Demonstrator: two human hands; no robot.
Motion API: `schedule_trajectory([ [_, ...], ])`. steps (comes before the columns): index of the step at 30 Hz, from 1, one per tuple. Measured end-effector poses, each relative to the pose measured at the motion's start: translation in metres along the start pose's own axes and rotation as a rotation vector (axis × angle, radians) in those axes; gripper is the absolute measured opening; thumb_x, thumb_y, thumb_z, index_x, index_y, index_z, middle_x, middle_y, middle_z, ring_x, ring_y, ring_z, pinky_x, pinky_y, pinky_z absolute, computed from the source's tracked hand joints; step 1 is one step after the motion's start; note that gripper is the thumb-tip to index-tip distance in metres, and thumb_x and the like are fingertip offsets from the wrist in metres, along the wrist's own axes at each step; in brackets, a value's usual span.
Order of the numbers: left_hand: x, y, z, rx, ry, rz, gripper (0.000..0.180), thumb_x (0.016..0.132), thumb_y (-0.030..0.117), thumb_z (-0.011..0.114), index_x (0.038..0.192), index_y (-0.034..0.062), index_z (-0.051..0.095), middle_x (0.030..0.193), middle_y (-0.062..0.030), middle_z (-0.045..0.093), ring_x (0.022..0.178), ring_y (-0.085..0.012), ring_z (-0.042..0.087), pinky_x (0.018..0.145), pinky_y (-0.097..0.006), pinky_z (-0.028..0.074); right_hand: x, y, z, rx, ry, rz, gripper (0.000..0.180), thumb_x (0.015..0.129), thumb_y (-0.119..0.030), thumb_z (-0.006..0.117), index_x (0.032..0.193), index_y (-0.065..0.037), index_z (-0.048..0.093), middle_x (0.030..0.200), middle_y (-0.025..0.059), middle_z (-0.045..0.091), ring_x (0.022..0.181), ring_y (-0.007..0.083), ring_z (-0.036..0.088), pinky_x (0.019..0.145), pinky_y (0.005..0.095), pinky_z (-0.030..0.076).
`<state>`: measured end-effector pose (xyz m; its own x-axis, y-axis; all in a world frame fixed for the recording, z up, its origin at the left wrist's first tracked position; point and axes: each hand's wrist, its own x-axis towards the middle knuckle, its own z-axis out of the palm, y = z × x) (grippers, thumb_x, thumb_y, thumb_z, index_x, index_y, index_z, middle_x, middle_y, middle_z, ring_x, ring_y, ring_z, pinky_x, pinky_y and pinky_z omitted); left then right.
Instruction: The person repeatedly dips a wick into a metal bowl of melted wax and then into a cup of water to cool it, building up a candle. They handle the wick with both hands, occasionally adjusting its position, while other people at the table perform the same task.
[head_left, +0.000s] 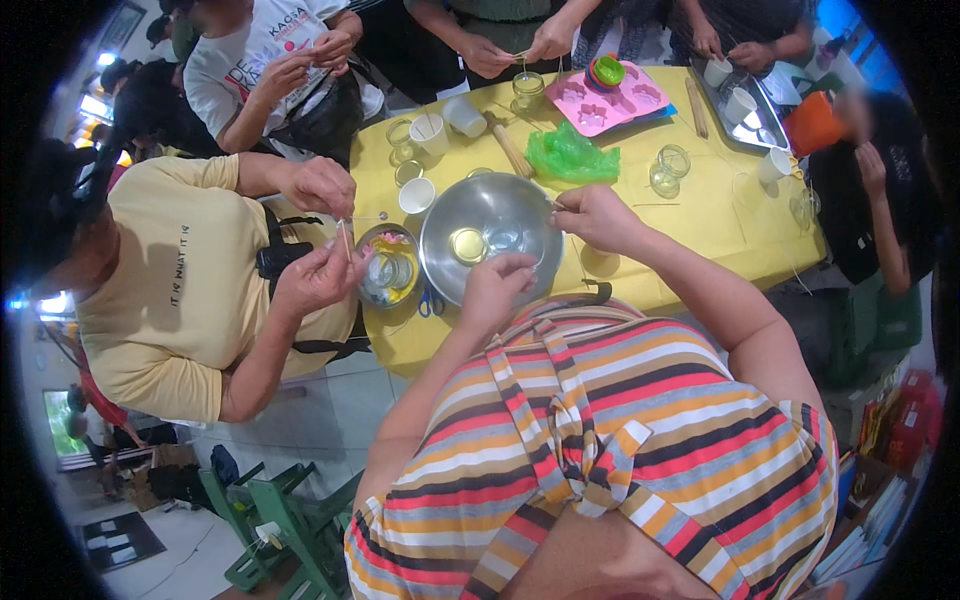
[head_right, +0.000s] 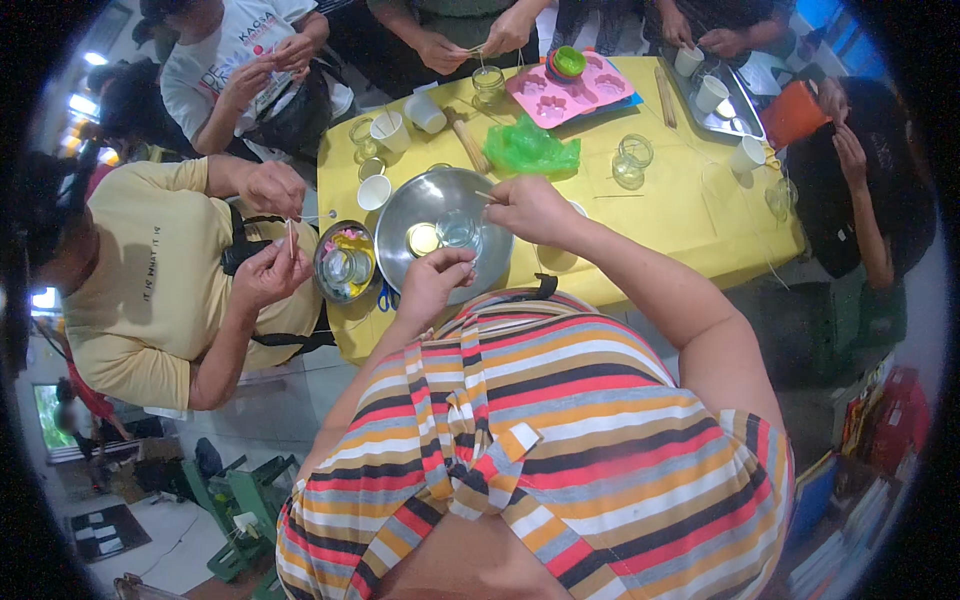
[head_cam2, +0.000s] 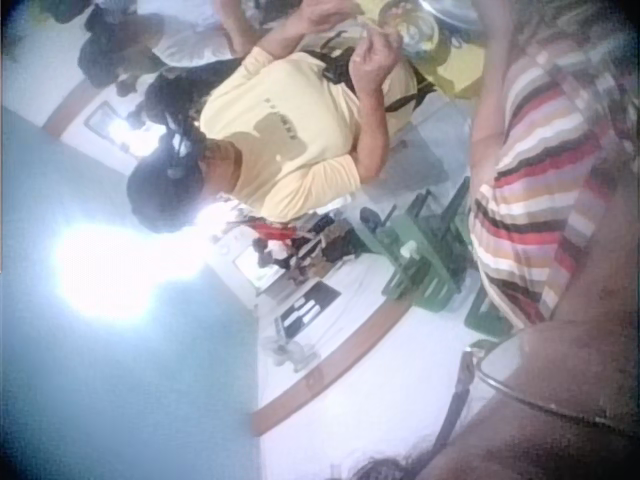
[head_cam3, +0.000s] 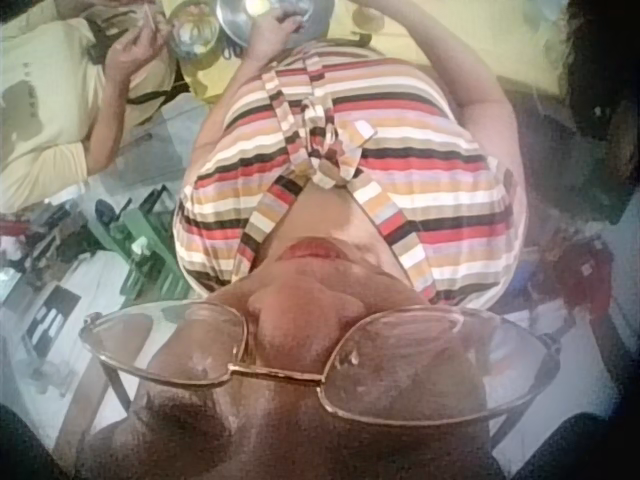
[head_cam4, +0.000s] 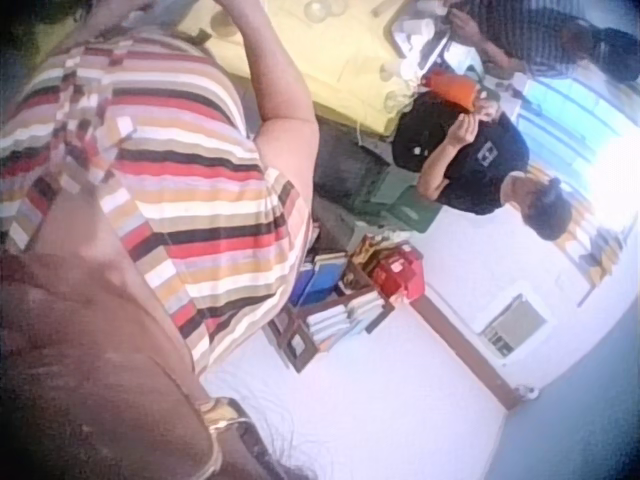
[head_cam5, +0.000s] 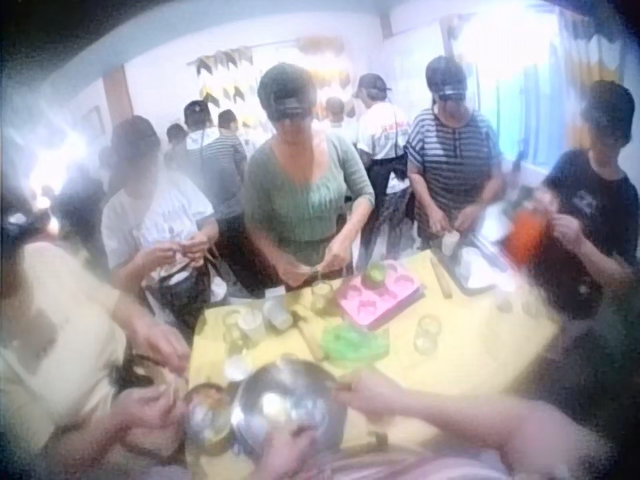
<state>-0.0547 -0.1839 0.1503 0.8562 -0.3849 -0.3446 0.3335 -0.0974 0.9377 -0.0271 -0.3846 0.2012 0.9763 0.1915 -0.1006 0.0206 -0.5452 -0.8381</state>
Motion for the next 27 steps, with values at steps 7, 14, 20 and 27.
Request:
schedule_trajectory([
  [7,0.002,0.003,0.001,0.005,-0.008,-0.019,0.02,0.077,0.006,0.057,0.095,-0.0032,0.059,0.079,-0.0051,0.06,0.069,-0.0095,0.055,0.065,-0.024,0.046,-0.006,-0.009,-0.003,0.053,-0.026,-0.003,0.021,0.075,-0.016,0.06,0.072,0.005,0.058,0.051,0.0038,0.045,0.051,0.0072,0.039,0.048,0.0281,0.035],
  [14,0.004,0.002,0.009,0.661,0.118,0.428,0.015,0.076,0.006,0.057,0.089,0.0009,0.063,0.077,-0.0057,0.061,0.068,-0.0088,0.056,0.061,-0.024,0.046,-0.01,-0.014,-0.001,0.0,-0.077,-0.034,0.022,0.072,-0.019,0.055,0.074,0.002,0.059,0.061,0.0206,0.054,0.053,0.0265,0.054,0.054,0.0356,0.042],
  [20,0.009,-0.006,0.008,0.492,0.072,0.302,0.016,0.076,0.006,0.057,0.09,0.0004,0.062,0.076,-0.0067,0.061,0.066,-0.0103,0.056,0.061,-0.024,0.045,-0.011,-0.025,-0.003,-0.125,-0.105,-0.09,0.022,0.072,-0.019,0.055,0.078,0.001,0.061,0.066,0.0236,0.054,0.059,0.0345,0.054,0.057,0.0374,0.043],
  [27,0.011,0.019,-0.021,0.167,-0.139,-0.076,0.019,0.074,0.005,0.059,0.092,-0.0019,0.061,0.074,-0.0041,0.06,0.066,-0.0098,0.055,0.063,-0.023,0.044,0.0,-0.002,-0.013,0.006,-0.126,0.045,0.026,0.073,-0.025,0.058,0.08,0.0,0.061,0.061,0.0204,0.053,0.054,0.0261,0.052,0.056,0.0347,0.042],
])
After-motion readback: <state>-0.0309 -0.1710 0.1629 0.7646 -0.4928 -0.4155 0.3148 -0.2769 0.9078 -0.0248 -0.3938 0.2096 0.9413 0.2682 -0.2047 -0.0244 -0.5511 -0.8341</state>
